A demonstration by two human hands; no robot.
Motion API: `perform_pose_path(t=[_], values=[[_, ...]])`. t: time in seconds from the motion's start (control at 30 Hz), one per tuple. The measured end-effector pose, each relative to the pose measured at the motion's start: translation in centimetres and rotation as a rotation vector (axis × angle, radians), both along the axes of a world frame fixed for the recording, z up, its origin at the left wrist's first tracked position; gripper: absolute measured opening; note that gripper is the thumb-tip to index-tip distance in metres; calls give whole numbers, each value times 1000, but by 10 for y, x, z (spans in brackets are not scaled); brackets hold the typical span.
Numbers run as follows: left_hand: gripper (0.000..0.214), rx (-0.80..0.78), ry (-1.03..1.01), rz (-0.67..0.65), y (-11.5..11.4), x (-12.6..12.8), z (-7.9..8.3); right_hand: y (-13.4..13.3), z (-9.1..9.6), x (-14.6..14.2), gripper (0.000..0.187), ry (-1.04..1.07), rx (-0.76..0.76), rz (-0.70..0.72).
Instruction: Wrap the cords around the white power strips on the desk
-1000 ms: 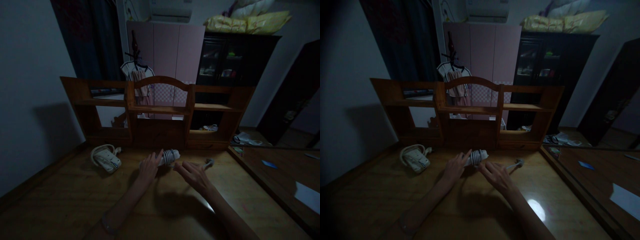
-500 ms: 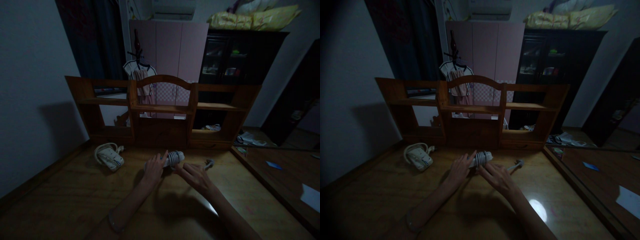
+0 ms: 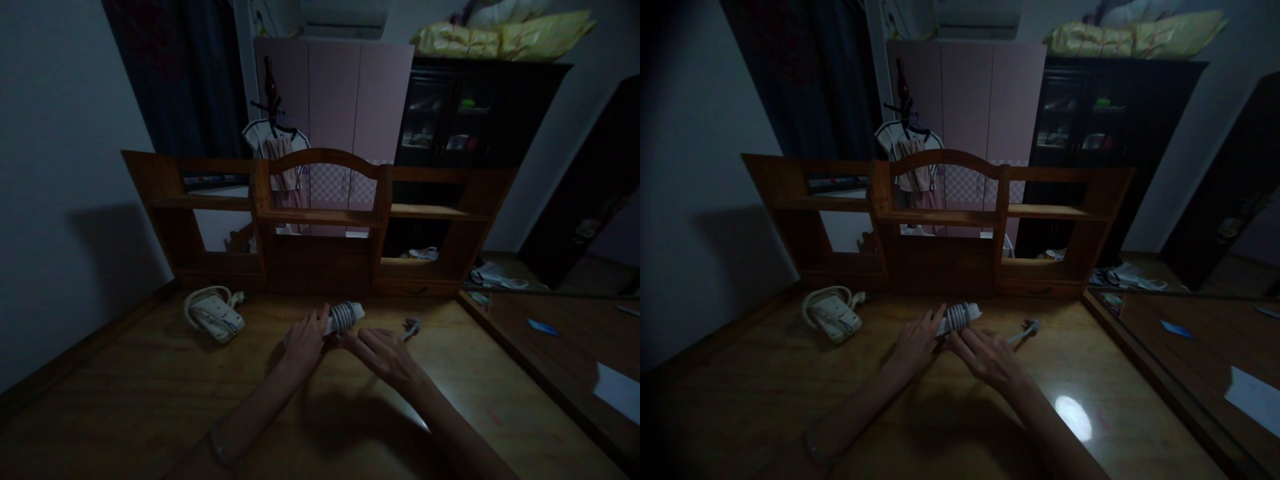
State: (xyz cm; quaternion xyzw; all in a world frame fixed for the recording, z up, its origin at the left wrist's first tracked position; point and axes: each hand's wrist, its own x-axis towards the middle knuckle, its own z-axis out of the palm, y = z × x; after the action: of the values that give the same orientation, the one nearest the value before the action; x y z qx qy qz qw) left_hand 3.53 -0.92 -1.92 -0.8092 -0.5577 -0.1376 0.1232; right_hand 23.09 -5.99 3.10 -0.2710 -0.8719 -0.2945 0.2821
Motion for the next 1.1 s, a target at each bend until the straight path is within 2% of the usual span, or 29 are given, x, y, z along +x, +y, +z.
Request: perform_pose_path(t=[0.13,0.3,0.5,0.83,1.0,1.1], values=[[65,-28,-33,-103,1,3,3,6,2,16,14,87,-5,-73],[54,-38,20,-352,-7,12,10,16,-1,36,15,240,-87,-164],[52,-5,117,-566,-13,17,12,26,-1,49,31,273,-198,-253],[50,107,101,-671,-20,18,13,36,-6,53,38,260,-314,-340],[35,287,72,-691,-18,13,11,43,-8,57,46,282,-378,-395],[30,328,36,-684,-20,10,13,47,-11,62,50,280,-449,-441]])
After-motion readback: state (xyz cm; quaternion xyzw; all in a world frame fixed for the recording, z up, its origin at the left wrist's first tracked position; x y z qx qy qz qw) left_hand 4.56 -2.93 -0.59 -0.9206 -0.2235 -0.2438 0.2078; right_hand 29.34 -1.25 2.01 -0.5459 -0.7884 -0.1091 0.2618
